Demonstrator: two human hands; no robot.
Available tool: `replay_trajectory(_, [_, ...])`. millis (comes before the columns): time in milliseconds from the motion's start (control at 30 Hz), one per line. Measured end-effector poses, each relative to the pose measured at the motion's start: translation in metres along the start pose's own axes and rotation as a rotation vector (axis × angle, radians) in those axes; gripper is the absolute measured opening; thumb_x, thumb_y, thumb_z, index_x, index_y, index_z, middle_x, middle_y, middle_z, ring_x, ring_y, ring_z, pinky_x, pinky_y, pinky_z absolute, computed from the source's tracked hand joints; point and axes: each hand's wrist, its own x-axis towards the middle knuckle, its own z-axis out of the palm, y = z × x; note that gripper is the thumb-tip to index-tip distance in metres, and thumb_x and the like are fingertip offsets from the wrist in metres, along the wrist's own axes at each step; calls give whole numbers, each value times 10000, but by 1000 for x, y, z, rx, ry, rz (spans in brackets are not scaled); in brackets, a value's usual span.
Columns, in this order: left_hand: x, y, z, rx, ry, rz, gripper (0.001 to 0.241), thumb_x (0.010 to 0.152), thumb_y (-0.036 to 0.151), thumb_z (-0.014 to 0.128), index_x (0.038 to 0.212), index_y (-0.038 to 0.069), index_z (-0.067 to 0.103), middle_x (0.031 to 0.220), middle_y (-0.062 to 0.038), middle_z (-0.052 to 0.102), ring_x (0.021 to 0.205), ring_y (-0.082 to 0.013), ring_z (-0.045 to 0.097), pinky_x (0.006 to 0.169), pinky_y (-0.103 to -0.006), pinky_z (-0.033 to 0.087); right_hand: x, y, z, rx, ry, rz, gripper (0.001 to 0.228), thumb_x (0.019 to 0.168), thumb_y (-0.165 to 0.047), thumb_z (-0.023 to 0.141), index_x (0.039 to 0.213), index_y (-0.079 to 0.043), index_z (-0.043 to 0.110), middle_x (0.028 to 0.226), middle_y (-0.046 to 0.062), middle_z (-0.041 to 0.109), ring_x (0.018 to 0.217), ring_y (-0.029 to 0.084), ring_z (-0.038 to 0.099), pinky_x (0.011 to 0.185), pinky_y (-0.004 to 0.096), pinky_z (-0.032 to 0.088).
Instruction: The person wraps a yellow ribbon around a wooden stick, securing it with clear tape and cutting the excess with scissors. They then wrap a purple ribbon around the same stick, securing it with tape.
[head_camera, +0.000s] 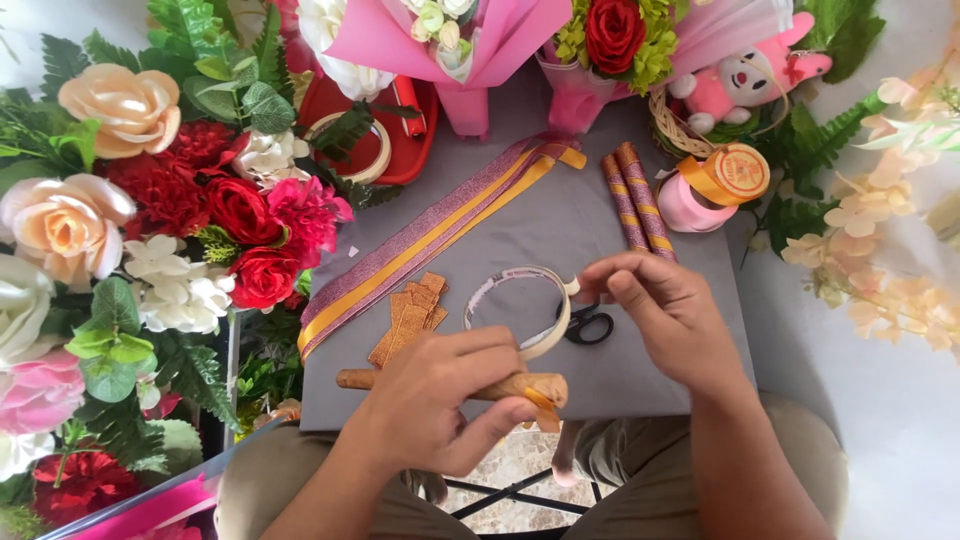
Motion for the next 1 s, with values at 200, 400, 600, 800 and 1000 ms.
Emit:
replay_trajectory(200, [-2, -1, -8, -84, 58, 35, 463, 1045, 435, 376, 731, 101, 444, 705, 3, 408, 527, -165, 348, 462, -315, 249, 1, 38, -18, -809, -267, -21, 281, 840, -183, 732, 1117, -214, 765, 1131, -30, 716, 1083, 203, 659, 952, 389, 473])
replay_trajectory(400, [-4, 2, -14, -123, 83, 47, 463, 1044, 424, 387, 708, 105, 384, 676, -4, 349, 535, -168, 329, 498, -321, 244, 10, 47, -5, -902, -270, 162, 305, 774, -258, 821, 1078, -273, 819, 1072, -81, 683, 1060, 188, 636, 828, 410, 516])
replay_trajectory(600, [-5, 4, -19, -210, 128, 116, 459, 1057, 384, 392, 711, 83, 378, 664, -14, 315, 570, -162, 319, 518, -309, 232, 7, 24, -10, -795, -243, 272, 215, 903, -208, 649, 1099, -172, 730, 1126, -45, 776, 1059, 202, 674, 876, 378, 506])
replay_trajectory(800, [-4, 2, -17, -215, 197, 153, 463, 1056, 384, 406, 751, 46, 485, 629, -2, 304, 574, -156, 327, 517, -298, 244, -6, 0, -16, -360, -120, 25, 153, 861, -133, 701, 1011, -115, 727, 677, -33, 750, 582, 70, 565, 611, 233, 468])
replay_trajectory(1000, [-2, -1, -12, -215, 229, 148, 474, 1049, 391, 414, 790, 27, 572, 668, -24, 430, 584, -165, 371, 524, -286, 283, -12, -14, -8, -290, -236, -220, 314, 722, -397, 812, 859, -125, 734, 718, -61, 748, 606, 78, 593, 592, 241, 496])
